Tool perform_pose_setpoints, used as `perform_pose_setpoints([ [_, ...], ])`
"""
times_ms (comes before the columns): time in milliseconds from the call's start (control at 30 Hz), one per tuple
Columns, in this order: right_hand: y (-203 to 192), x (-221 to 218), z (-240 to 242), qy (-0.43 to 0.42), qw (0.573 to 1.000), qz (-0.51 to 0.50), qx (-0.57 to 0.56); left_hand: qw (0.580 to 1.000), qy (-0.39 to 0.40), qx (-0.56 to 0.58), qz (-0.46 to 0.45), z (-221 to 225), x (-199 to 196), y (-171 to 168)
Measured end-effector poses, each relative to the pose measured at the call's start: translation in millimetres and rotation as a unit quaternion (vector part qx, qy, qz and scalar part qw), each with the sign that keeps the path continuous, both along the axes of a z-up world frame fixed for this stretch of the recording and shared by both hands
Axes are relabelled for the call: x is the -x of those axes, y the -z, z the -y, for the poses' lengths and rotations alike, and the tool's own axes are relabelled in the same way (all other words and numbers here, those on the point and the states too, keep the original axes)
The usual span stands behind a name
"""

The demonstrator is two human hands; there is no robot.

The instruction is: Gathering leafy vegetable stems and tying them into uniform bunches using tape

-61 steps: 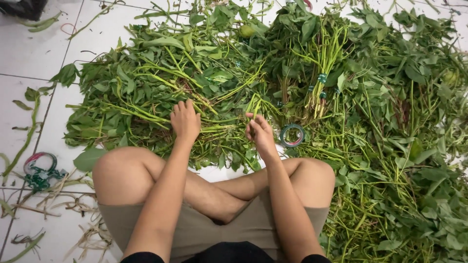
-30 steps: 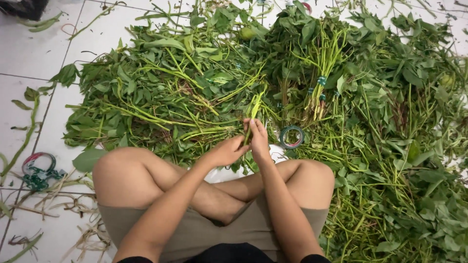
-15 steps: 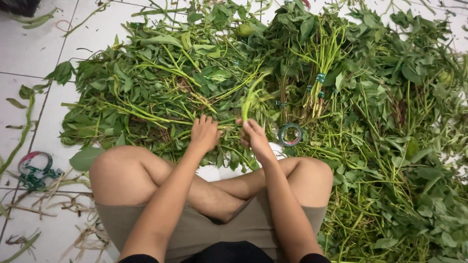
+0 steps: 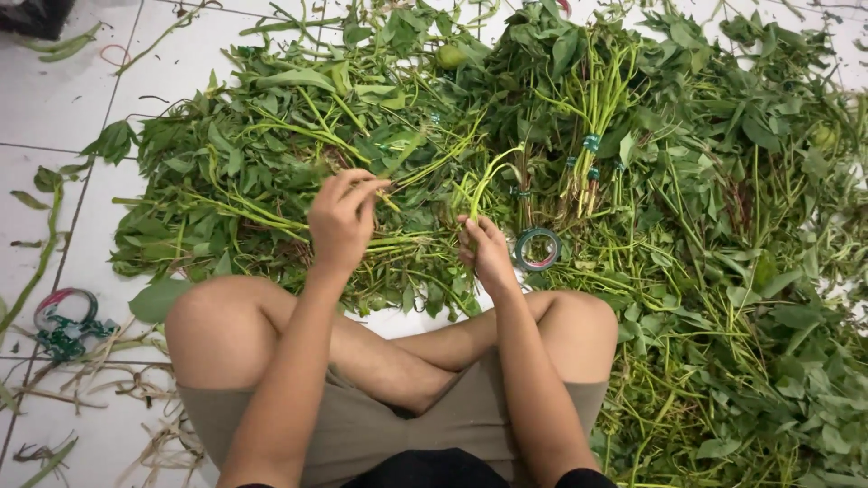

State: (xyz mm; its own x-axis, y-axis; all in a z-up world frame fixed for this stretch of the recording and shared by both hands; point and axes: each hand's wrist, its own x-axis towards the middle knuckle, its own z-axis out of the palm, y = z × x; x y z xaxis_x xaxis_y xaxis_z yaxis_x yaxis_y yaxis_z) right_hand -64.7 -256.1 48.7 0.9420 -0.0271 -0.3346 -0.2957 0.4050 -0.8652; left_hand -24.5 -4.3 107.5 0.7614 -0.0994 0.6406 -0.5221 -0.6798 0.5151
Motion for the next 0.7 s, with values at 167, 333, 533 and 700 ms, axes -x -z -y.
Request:
perform_pose_setpoints([
  [167, -3, 1, -2, -0.015, 1.000, -0.011, -0.025, 0.992, 0.049, -0.020, 0.113, 4, 14, -31],
  [333, 11, 0, 1, -0.111, 0.992, 0.026, -0.046, 0.972, 0.175, -0.112, 0.109, 33, 18, 7],
  [533, 45, 7, -6, -0.166, 0.985, 0.000, 0.040, 0.954, 0.228, -0.183, 0.069, 45, 23, 35],
  [700, 7, 3, -17, -0.114, 0.992, -0.011, -0.053, 0.948, 0.285, 0.042, -0.134, 37, 18, 26],
])
